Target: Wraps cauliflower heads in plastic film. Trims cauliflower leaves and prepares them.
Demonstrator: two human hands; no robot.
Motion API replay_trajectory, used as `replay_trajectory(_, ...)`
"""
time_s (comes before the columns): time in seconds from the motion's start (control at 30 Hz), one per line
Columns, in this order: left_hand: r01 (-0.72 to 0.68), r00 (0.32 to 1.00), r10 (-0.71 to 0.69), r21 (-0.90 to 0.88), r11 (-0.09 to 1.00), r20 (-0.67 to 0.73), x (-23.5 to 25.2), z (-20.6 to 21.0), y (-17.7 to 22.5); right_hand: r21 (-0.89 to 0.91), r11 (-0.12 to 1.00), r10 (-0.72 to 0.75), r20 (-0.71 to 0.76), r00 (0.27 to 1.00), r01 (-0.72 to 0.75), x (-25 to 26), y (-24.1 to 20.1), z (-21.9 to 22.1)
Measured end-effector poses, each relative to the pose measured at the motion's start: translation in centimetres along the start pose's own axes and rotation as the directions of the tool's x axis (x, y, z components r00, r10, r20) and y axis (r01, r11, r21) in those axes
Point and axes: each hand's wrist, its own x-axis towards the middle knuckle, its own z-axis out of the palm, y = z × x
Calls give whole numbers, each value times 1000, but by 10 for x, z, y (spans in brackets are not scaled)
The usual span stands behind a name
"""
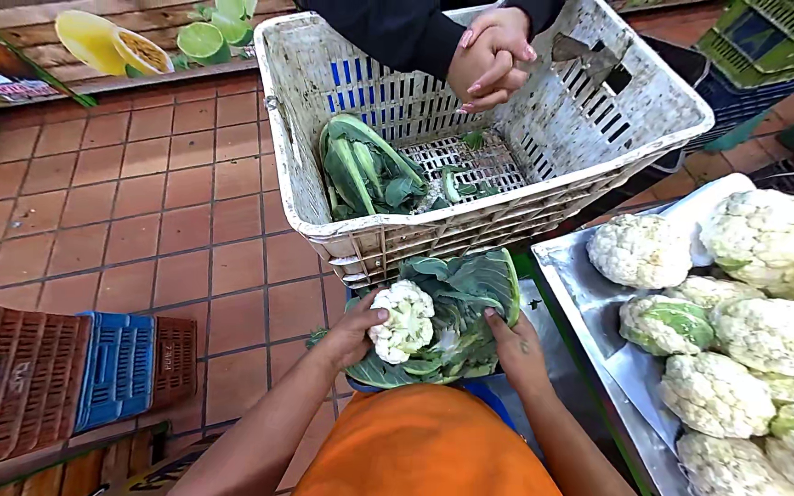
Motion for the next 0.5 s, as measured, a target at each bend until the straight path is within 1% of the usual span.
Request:
replay_trajectory(0.07, -34, 999, 33, -176, 984, -11, -8, -7, 1, -123, 992, 12, 2, 1000, -11, 0, -5, 2)
replay_trajectory(0.13, -61, 997, 72, -311, 949, 24, -16, -12, 4, -200, 980, 5, 57, 998, 7, -1, -10, 3)
replay_trajectory(0.27, -75, 988, 127, -440, 895, 89, -24, -13, 3, -215, 974, -33, 170, 985, 70, -11, -12, 2)
replay_trajectory(0.3, -78, 982, 146, -460, 885, 115, -25, -12, 3, -247, 962, -76, 164, 984, 116, -16, -15, 1)
replay_trajectory(0.33, -78, 976, 165, -480, 874, 142, -25, -10, 2, -293, 937, -157, 137, 978, 191, -22, -17, 0)
replay_trajectory(0.37, -76, 972, 176, -498, 864, 159, -26, -8, 2, -347, 890, -283, 90, 955, 296, -28, -18, -1)
replay_trajectory(0.4, -71, 970, 180, -512, 856, 165, -27, -6, 2, -394, 817, -441, 43, 897, 421, -33, -19, -2)
replay_trajectory(0.43, -64, 970, 177, -527, 848, 166, -27, -3, 2, -429, 730, -587, 4, 809, 532, -37, -21, -3)
replay_trajectory(0.47, -53, 970, 171, -536, 842, 172, -28, 0, 2, -443, 652, -692, -14, 722, 616, -41, -25, -4)
replay_trajectory(0.5, -43, 969, 167, -542, 840, 182, -28, 2, 2, -442, 590, -753, 3, 658, 676, -44, -31, -5)
